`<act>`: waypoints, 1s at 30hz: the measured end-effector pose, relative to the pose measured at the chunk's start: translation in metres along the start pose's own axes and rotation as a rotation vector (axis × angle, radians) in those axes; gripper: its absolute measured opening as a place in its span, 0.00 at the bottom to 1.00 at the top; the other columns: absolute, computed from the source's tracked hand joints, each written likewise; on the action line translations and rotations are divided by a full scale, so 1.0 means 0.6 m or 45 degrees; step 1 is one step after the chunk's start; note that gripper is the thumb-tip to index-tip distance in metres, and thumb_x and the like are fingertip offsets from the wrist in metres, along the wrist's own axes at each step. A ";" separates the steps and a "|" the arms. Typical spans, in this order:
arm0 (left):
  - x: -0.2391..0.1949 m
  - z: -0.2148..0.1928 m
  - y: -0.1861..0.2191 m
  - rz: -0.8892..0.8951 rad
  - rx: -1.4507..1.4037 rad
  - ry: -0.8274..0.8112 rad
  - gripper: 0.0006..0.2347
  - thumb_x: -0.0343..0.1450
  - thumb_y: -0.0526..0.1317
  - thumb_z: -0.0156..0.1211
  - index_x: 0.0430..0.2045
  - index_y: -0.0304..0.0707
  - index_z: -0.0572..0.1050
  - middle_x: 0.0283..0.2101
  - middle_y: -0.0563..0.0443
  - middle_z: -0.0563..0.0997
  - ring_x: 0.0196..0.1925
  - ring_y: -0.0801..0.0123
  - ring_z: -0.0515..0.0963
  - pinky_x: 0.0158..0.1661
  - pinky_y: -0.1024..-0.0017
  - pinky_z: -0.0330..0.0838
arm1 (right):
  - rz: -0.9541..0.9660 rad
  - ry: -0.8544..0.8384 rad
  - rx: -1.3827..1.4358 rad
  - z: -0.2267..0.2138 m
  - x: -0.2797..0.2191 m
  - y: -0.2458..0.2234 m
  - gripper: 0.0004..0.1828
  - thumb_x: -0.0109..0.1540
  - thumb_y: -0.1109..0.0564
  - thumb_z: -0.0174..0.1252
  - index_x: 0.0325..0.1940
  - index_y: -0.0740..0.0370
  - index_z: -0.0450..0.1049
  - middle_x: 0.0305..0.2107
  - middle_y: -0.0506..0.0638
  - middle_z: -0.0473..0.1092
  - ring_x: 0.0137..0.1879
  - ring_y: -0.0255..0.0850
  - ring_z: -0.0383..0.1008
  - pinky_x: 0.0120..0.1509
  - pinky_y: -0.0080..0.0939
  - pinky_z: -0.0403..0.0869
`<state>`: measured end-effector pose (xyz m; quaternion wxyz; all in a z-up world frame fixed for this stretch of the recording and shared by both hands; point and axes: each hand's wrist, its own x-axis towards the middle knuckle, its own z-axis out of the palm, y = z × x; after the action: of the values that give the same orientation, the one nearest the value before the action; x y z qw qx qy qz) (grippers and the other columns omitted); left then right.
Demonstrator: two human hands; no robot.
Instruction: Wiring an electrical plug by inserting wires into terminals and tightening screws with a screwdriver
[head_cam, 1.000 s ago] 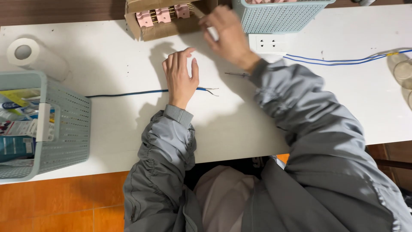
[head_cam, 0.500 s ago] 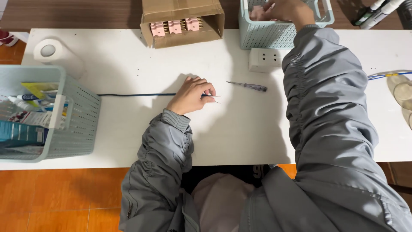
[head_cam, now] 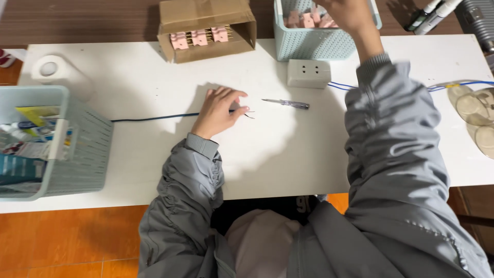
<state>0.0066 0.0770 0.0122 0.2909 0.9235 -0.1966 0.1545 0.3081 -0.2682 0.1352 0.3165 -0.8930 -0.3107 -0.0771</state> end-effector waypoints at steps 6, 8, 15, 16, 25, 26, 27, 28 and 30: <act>0.009 0.022 0.088 0.033 -0.135 0.343 0.16 0.85 0.42 0.66 0.68 0.45 0.74 0.49 0.55 0.83 0.55 0.60 0.82 0.62 0.57 0.69 | -0.023 0.060 0.877 0.074 -0.240 -0.166 0.19 0.79 0.63 0.71 0.69 0.62 0.69 0.38 0.51 0.77 0.39 0.37 0.78 0.40 0.36 0.79; 0.005 0.047 0.108 0.083 -0.346 0.330 0.36 0.78 0.47 0.82 0.80 0.46 0.64 0.63 0.51 0.84 0.59 0.58 0.83 0.69 0.60 0.70 | 0.213 -0.100 1.166 0.116 -0.318 -0.198 0.25 0.74 0.66 0.70 0.71 0.54 0.67 0.41 0.45 0.80 0.46 0.35 0.83 0.47 0.34 0.83; 0.008 0.059 0.140 0.020 -0.742 0.360 0.14 0.82 0.43 0.74 0.59 0.37 0.83 0.48 0.48 0.89 0.49 0.62 0.89 0.49 0.68 0.75 | 0.093 -0.150 1.133 0.181 -0.386 -0.230 0.33 0.69 0.64 0.78 0.73 0.59 0.68 0.35 0.52 0.72 0.40 0.43 0.81 0.48 0.40 0.81; 0.011 0.059 0.149 -0.031 -0.805 0.383 0.12 0.81 0.43 0.74 0.56 0.39 0.84 0.45 0.51 0.89 0.47 0.67 0.89 0.48 0.71 0.75 | 0.058 -0.134 1.086 0.176 -0.388 -0.244 0.31 0.69 0.63 0.79 0.71 0.60 0.70 0.35 0.53 0.73 0.41 0.44 0.81 0.47 0.42 0.81; 0.003 0.039 0.189 -0.283 -0.977 0.264 0.06 0.84 0.37 0.64 0.52 0.36 0.83 0.53 0.50 0.89 0.50 0.73 0.84 0.54 0.75 0.78 | 0.029 -0.068 0.898 0.145 -0.391 -0.248 0.07 0.80 0.59 0.61 0.62 0.60 0.80 0.51 0.50 0.76 0.55 0.38 0.76 0.61 0.36 0.76; 0.004 0.036 0.191 -0.307 -0.924 0.257 0.06 0.84 0.38 0.66 0.51 0.38 0.84 0.50 0.54 0.89 0.49 0.75 0.83 0.54 0.76 0.77 | 0.121 -0.090 0.918 0.139 -0.388 -0.253 0.06 0.79 0.57 0.63 0.58 0.62 0.82 0.48 0.49 0.80 0.54 0.37 0.78 0.62 0.36 0.76; 0.004 0.036 0.191 -0.309 -0.925 0.255 0.06 0.84 0.38 0.66 0.51 0.38 0.84 0.50 0.54 0.89 0.49 0.75 0.83 0.54 0.76 0.77 | 0.124 -0.091 0.919 0.140 -0.388 -0.252 0.06 0.79 0.57 0.63 0.58 0.62 0.82 0.48 0.49 0.80 0.54 0.37 0.78 0.62 0.36 0.76; 0.004 0.035 0.192 -0.326 -0.919 0.258 0.06 0.83 0.38 0.67 0.50 0.38 0.84 0.48 0.56 0.89 0.47 0.76 0.81 0.53 0.76 0.77 | 0.134 -0.113 0.938 0.140 -0.388 -0.250 0.06 0.79 0.58 0.64 0.57 0.62 0.81 0.48 0.49 0.80 0.53 0.36 0.78 0.61 0.35 0.75; 0.002 0.036 0.193 -0.347 -0.914 0.259 0.05 0.83 0.39 0.67 0.49 0.39 0.84 0.46 0.57 0.88 0.45 0.76 0.80 0.52 0.76 0.77 | 0.146 -0.137 0.958 0.141 -0.387 -0.251 0.05 0.79 0.59 0.64 0.57 0.62 0.81 0.47 0.49 0.80 0.52 0.35 0.77 0.60 0.34 0.75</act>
<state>-0.0412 -0.0235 0.0507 0.6311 0.7607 -0.0840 0.1264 0.0275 -0.2428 0.0689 0.6091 -0.7332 -0.2828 0.1072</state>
